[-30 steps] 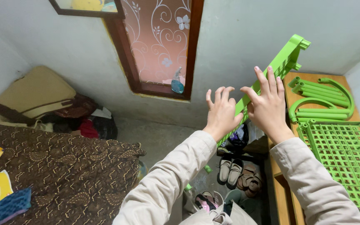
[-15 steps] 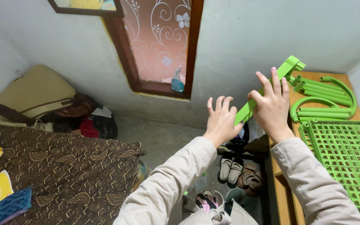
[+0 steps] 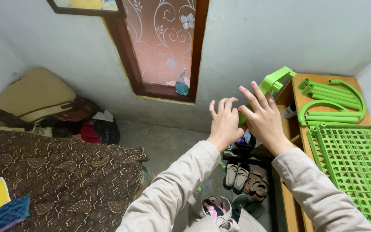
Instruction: The person assembles a green plastic storage shelf by hand, fitting mesh shelf panels onto plastic support poles and pressing the joints together. They attach a panel to a vertical pole, add cross bars, and continue joining frame pieces while other panels and poles rest on a nearby wooden desk.
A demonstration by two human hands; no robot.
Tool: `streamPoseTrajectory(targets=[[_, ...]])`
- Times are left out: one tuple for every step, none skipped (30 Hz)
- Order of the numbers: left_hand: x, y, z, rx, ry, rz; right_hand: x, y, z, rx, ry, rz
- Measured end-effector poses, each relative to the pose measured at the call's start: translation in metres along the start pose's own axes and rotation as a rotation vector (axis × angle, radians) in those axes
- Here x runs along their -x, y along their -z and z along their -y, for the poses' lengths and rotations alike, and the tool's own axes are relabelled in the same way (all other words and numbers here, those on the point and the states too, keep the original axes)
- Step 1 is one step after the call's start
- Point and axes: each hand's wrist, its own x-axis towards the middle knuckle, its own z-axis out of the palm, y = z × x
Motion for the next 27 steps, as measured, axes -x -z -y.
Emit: streamPoseTrajectory(targets=[[0.002, -0.001, 0.0, 0.01, 0.007, 0.007, 0.001, 0.0, 0.0, -0.02, -0.001, 0.023], [0.003, -0.001, 0.001, 0.02, 0.013, 0.015, 0.002, 0.001, 0.0, -0.04, -0.001, 0.046], [0.005, -0.002, 0.001, 0.03, 0.02, 0.022, 0.002, 0.001, 0.001, -0.06, -0.002, 0.069], [0.007, -0.003, 0.002, 0.02, 0.021, 0.035, 0.003, 0.001, 0.002, -0.074, -0.012, 0.074], [0.009, -0.004, 0.002, 0.01, 0.022, 0.047, 0.004, 0.001, 0.003, -0.086, -0.022, 0.078], [0.01, -0.006, 0.003, 0.0, 0.022, 0.058, 0.004, 0.001, 0.003, -0.097, -0.032, 0.081], [0.012, -0.007, 0.003, -0.001, 0.031, 0.07, 0.005, 0.001, 0.005, -0.111, -0.035, 0.075], [0.014, -0.008, 0.004, -0.002, 0.04, 0.082, 0.006, 0.001, 0.007, -0.124, -0.04, 0.07], [0.016, -0.008, 0.005, -0.003, 0.048, 0.094, 0.008, 0.002, 0.008, -0.138, -0.044, 0.064], [0.016, -0.008, 0.006, 0.005, 0.062, 0.093, 0.01, 0.003, 0.01, -0.15, -0.051, 0.044], [0.017, -0.008, 0.008, 0.014, 0.075, 0.092, 0.012, 0.005, 0.011, -0.162, -0.057, 0.026], [0.018, -0.008, 0.01, 0.023, 0.087, 0.091, 0.014, 0.006, 0.012, -0.174, -0.063, 0.006], [0.018, -0.008, 0.011, 0.019, 0.089, 0.096, 0.017, 0.007, 0.012, -0.188, -0.09, -0.037], [0.018, -0.008, 0.013, 0.015, 0.091, 0.101, 0.02, 0.01, 0.011, -0.203, -0.116, -0.08], [0.018, -0.007, 0.014, 0.009, 0.094, 0.105, 0.022, 0.01, 0.01, -0.218, -0.142, -0.123], [0.019, -0.008, 0.015, 0.01, 0.086, 0.1, 0.023, 0.01, 0.009, -0.208, -0.164, -0.159], [0.02, -0.008, 0.015, 0.012, 0.076, 0.097, 0.024, 0.009, 0.008, -0.198, -0.188, -0.194], [0.021, -0.009, 0.015, 0.015, 0.065, 0.095, 0.026, 0.009, 0.006, -0.184, -0.213, -0.227], [0.021, -0.011, 0.014, 0.014, 0.067, 0.097, 0.027, 0.007, 0.004, -0.178, -0.243, -0.244], [0.021, -0.012, 0.014, 0.012, 0.069, 0.1, 0.027, 0.005, 0.001, -0.174, -0.274, -0.261], [0.022, -0.013, 0.014, 0.008, 0.072, 0.103, 0.027, 0.003, 0.0, -0.171, -0.305, -0.279], [0.023, -0.013, 0.015, 0.0, 0.07, 0.103, 0.028, 0.001, -0.002, -0.167, -0.337, -0.259], [0.024, -0.014, 0.015, -0.007, 0.066, 0.102, 0.027, -0.001, -0.005, -0.161, -0.37, -0.24], [0.024, -0.016, 0.015, -0.014, 0.061, 0.1, 0.027, -0.003, -0.008, -0.154, -0.401, -0.221], [0.025, -0.017, 0.015, -0.013, 0.064, 0.114, 0.029, -0.004, -0.01, -0.16, -0.399, -0.218], [0.026, -0.018, 0.016, -0.012, 0.068, 0.129, 0.03, -0.005, -0.011, -0.166, -0.396, -0.214], [0.027, -0.019, 0.017, -0.011, 0.07, 0.143, 0.032, -0.007, -0.012, -0.172, -0.394, -0.211]])
